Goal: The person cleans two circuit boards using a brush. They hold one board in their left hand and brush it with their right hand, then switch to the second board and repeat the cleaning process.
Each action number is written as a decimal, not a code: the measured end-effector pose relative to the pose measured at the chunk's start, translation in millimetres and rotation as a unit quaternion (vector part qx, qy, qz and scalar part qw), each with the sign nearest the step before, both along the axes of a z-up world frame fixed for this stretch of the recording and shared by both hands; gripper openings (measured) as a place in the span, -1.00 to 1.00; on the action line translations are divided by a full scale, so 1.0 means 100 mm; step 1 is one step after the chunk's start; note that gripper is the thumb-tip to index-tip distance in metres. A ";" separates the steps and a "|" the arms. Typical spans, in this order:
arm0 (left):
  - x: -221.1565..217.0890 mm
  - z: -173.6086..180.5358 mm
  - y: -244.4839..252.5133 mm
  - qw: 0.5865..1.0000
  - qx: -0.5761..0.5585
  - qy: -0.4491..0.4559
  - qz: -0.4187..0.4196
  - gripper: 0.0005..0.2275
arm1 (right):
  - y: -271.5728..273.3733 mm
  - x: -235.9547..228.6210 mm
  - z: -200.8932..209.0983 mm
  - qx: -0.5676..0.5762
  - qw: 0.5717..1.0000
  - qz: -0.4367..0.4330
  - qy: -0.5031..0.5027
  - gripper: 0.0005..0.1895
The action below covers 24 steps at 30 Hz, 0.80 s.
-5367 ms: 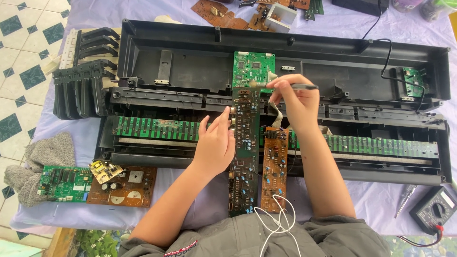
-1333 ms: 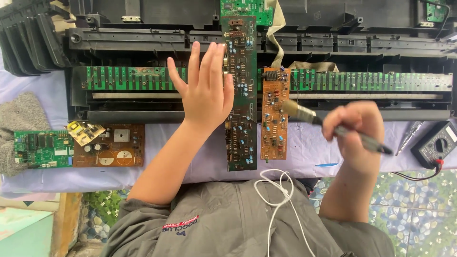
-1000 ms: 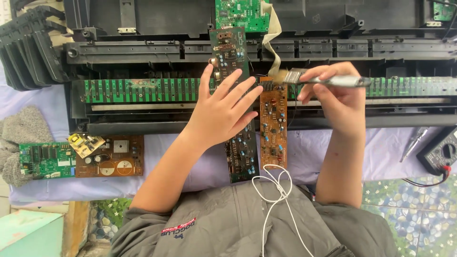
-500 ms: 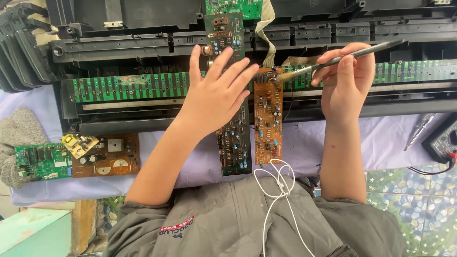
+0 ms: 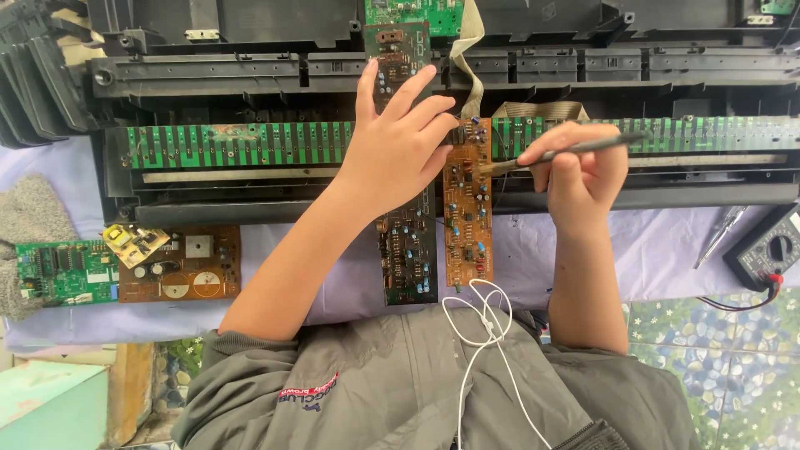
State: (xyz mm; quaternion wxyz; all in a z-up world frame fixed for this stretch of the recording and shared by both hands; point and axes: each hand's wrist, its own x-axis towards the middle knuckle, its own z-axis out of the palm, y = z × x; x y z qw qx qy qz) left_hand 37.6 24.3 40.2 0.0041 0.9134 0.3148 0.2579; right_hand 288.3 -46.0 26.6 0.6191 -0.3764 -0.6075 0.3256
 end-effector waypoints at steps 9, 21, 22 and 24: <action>0.00 -0.01 -0.01 1.000 -0.020 0.001 0.008 -0.85 | 0.01 -0.05 0.03 0.000 0.997 0.067 -0.041 -0.66; 0.05 0.02 0.10 0.995 0.027 0.094 -0.004 -0.82 | 0.08 0.01 -0.02 -0.039 0.999 0.014 -0.033 -0.84; 0.06 0.02 0.10 0.995 0.027 0.093 -0.002 -0.82 | 0.08 -0.01 -0.04 -0.040 0.998 0.016 -0.034 -0.84; 0.06 0.01 0.10 0.995 0.008 0.096 -0.017 -0.82 | 0.09 -0.05 -0.09 -0.008 1.000 0.025 0.004 -0.61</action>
